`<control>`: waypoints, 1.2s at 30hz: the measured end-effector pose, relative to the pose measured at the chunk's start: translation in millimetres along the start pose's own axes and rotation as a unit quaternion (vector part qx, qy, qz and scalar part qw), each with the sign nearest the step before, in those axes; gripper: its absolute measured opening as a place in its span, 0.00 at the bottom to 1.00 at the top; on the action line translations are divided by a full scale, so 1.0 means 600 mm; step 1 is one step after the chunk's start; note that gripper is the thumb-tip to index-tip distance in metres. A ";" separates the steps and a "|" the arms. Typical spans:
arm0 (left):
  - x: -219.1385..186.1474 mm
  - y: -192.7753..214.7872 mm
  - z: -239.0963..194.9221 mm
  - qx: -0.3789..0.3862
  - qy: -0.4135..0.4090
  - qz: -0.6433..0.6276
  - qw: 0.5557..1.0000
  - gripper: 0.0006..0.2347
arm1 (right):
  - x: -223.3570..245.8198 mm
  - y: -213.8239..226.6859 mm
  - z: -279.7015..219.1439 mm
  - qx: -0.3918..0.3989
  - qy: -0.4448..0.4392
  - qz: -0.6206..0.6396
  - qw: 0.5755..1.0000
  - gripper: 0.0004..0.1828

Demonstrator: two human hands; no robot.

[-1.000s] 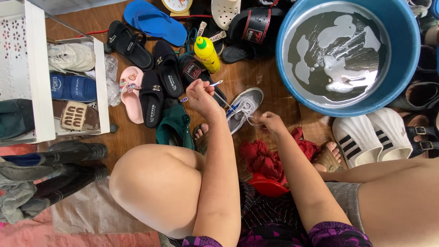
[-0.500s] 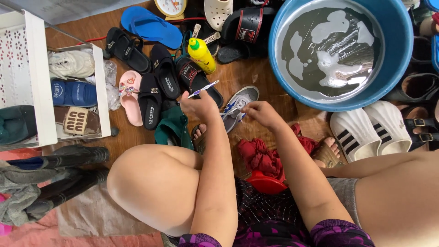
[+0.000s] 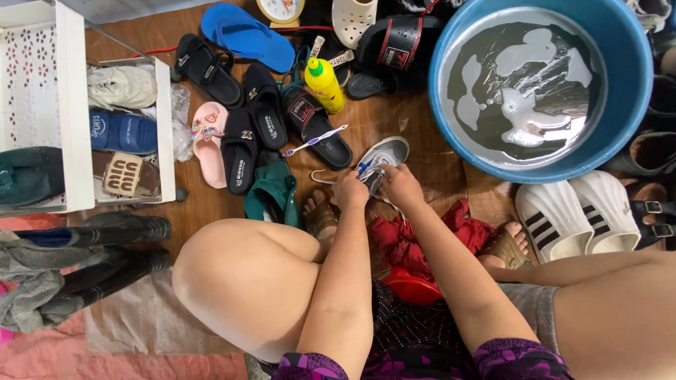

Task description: The person removes the insole from a sneaker, washes it in a basin of soapy water, and then places it back inside the shoe. The person then proceeds to tie the laces of the sneaker.

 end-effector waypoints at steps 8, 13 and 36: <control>0.033 -0.035 0.069 0.003 -0.009 -0.077 0.997 0.06 | -0.026 -0.044 0.041 -0.009 0.001 0.101 0.995 0.09; 0.042 -0.041 0.076 0.002 0.001 -0.088 0.996 0.07 | -0.050 -0.045 0.041 -0.011 0.028 0.195 0.980 0.07; -0.033 0.005 -0.021 0.008 -0.028 0.047 0.998 0.02 | -0.069 -0.053 0.008 -0.024 0.049 0.177 0.983 0.13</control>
Point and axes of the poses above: each hand's wrist, its own z-axis towards the middle knuckle, its own y-axis out of the back of the hand, x = y × z, the point moved 4 cm from there along z, towards the middle knuckle, and after that the axes turned 11 degrees about x, right-handed, at the moved point
